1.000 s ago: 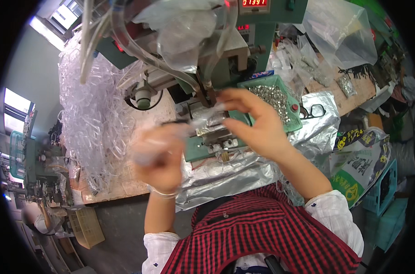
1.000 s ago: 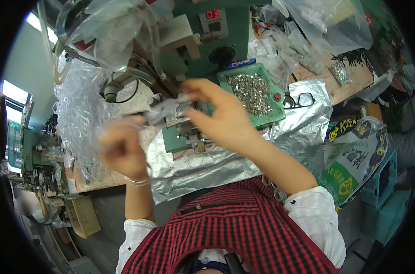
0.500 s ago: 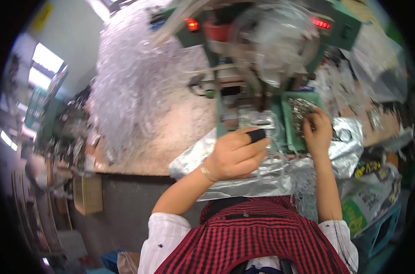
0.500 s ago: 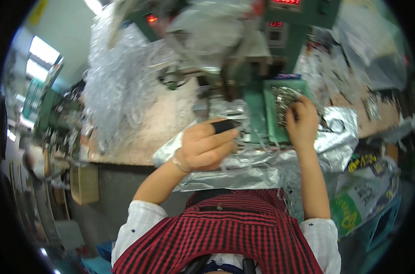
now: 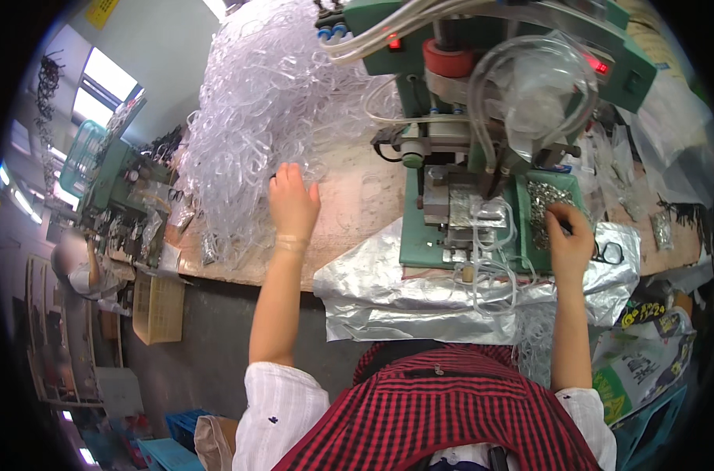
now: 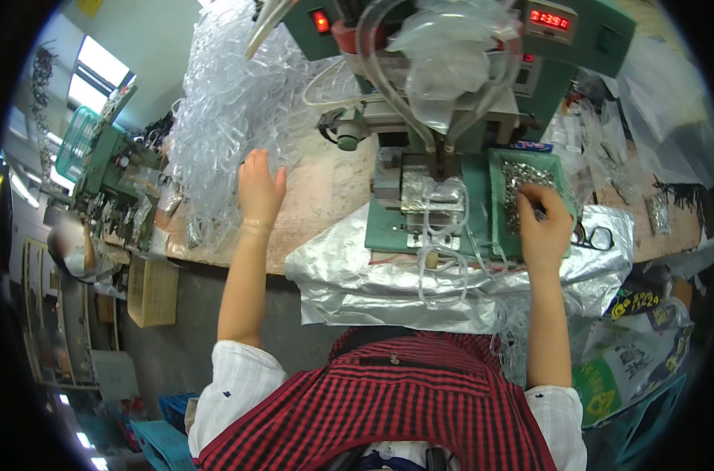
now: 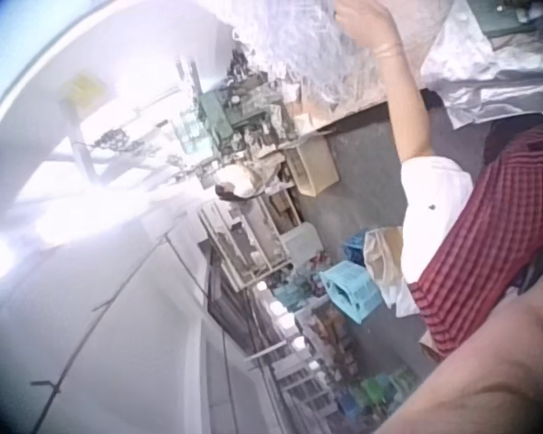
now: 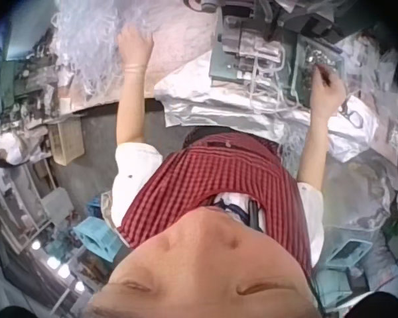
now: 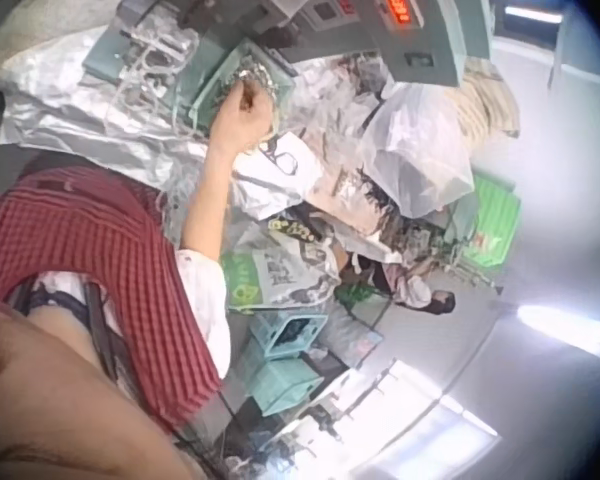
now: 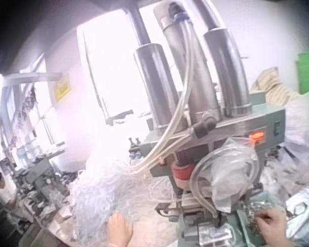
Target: The person repeatedly picks small metallic components from a tray and places them into a machine fixture, then operates the machine to process each piece. The person removes the processed items and sets them aside, continuing the cycle with new components.
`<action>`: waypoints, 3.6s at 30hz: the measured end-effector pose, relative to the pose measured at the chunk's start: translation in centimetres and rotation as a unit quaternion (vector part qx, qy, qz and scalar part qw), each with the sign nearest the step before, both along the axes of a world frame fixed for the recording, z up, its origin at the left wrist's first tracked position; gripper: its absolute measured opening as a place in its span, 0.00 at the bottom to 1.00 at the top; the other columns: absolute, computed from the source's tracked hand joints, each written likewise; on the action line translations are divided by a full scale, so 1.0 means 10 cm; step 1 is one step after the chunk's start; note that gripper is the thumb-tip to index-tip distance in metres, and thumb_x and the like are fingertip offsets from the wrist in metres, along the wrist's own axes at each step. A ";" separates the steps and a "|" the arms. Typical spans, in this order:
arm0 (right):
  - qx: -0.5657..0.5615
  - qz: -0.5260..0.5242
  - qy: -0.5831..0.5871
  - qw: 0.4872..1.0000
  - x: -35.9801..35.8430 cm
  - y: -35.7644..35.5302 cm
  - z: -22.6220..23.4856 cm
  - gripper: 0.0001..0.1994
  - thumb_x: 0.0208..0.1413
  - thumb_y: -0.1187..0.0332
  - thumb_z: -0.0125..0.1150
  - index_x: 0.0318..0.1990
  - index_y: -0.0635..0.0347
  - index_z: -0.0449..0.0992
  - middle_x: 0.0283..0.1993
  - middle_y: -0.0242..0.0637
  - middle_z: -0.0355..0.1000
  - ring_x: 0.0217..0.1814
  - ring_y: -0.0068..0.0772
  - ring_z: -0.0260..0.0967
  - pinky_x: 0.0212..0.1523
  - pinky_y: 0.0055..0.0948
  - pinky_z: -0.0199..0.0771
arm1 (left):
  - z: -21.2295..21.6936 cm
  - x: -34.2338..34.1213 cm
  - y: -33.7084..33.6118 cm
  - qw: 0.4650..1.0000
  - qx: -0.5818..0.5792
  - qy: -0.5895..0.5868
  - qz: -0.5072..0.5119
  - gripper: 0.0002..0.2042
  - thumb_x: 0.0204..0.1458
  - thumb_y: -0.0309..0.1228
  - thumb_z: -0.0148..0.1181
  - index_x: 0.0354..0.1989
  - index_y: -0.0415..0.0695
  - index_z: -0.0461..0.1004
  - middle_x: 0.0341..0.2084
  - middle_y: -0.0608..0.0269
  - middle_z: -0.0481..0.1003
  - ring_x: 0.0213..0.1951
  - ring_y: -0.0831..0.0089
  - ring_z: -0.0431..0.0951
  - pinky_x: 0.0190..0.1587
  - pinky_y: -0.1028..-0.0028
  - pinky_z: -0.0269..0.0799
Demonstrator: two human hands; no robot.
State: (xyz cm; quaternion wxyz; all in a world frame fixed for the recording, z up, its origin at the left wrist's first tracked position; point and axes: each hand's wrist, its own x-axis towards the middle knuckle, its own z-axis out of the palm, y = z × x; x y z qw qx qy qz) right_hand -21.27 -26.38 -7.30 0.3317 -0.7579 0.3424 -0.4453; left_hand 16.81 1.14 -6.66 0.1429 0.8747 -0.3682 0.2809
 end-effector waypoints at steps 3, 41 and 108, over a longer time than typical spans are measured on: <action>0.081 0.004 -0.005 0.997 0.05 0.01 0.01 0.07 0.54 0.75 0.67 0.40 0.63 0.82 0.35 0.34 0.79 0.36 0.22 0.74 0.41 0.23 0.72 | -0.07 0.19 -0.36 0.965 0.184 0.054 0.178 0.14 0.52 0.38 0.66 0.43 0.44 0.78 0.56 0.47 0.71 0.53 0.52 0.72 0.59 0.53 0.67; 0.162 0.251 -0.132 0.945 0.43 0.65 0.88 0.23 0.54 0.78 0.63 0.58 0.68 0.70 0.53 0.39 0.76 0.58 0.27 0.72 0.59 0.29 0.69 | 1.23 -1.88 -0.67 0.778 -0.097 -0.030 -0.620 0.17 0.53 0.42 0.65 0.24 0.44 0.68 0.37 0.47 0.82 0.30 0.68 0.78 0.30 0.72 0.79; 0.299 0.238 -0.219 0.898 0.75 0.58 0.76 0.26 0.51 0.82 0.63 0.59 0.68 0.65 0.44 0.36 0.76 0.49 0.21 0.73 0.54 0.25 0.71 | 1.14 -1.50 -0.86 0.639 -0.504 0.347 -0.466 0.09 0.60 0.16 0.53 0.47 0.37 0.68 0.41 0.52 0.75 0.44 0.63 0.81 0.47 0.60 0.81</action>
